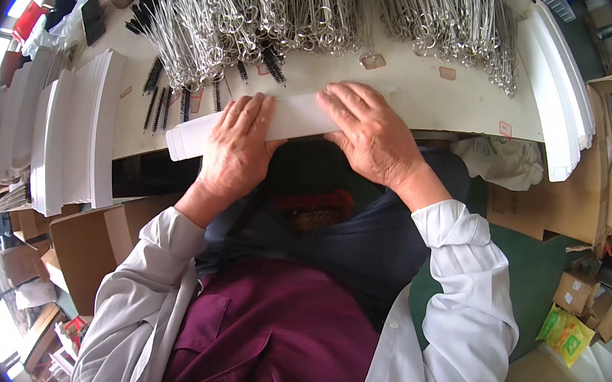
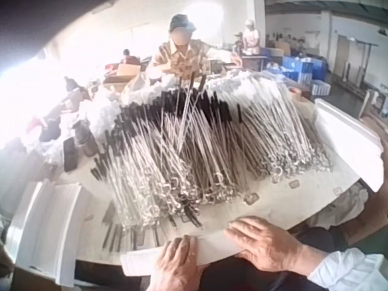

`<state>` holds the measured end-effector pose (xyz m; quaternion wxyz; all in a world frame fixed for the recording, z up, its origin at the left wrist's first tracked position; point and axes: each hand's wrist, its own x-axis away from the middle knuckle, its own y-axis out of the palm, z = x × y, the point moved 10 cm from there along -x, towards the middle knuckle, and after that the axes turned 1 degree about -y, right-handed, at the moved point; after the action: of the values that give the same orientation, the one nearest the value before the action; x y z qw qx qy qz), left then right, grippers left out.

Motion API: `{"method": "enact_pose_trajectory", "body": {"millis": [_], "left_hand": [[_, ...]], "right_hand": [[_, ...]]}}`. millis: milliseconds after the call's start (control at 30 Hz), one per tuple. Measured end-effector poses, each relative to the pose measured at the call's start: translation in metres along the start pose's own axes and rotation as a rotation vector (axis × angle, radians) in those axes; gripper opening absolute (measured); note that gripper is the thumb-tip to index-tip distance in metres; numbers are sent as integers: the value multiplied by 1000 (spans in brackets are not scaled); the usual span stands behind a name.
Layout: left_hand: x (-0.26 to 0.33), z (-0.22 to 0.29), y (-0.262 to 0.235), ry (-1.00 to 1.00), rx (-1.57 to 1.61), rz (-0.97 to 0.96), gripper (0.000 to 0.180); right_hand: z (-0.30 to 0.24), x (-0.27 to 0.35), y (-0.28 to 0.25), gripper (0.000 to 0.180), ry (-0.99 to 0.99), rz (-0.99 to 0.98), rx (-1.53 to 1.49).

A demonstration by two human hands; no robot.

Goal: Counting thin wire brushes and placing them into cardboard boxes.

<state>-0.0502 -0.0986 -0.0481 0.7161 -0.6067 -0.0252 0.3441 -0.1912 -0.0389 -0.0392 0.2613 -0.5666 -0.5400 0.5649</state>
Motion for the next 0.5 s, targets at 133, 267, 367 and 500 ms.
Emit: {"method": "enact_pose_trajectory", "body": {"millis": [133,267,367,500], "left_hand": [[9,7,21,43,-163,-37,66],[15,2,19,77,-273,-84,63],[34,-14,2,98,-280,-94,65],[52,-35,-16,95,-342,-84,66]], "right_hand": [[-14,0,17,63,9,-27,75],[-31,-14,33,54,-35,-24,119],[-19,0,26,56,-13,-1,161],[0,12,15,65,44,-6,182]]}}
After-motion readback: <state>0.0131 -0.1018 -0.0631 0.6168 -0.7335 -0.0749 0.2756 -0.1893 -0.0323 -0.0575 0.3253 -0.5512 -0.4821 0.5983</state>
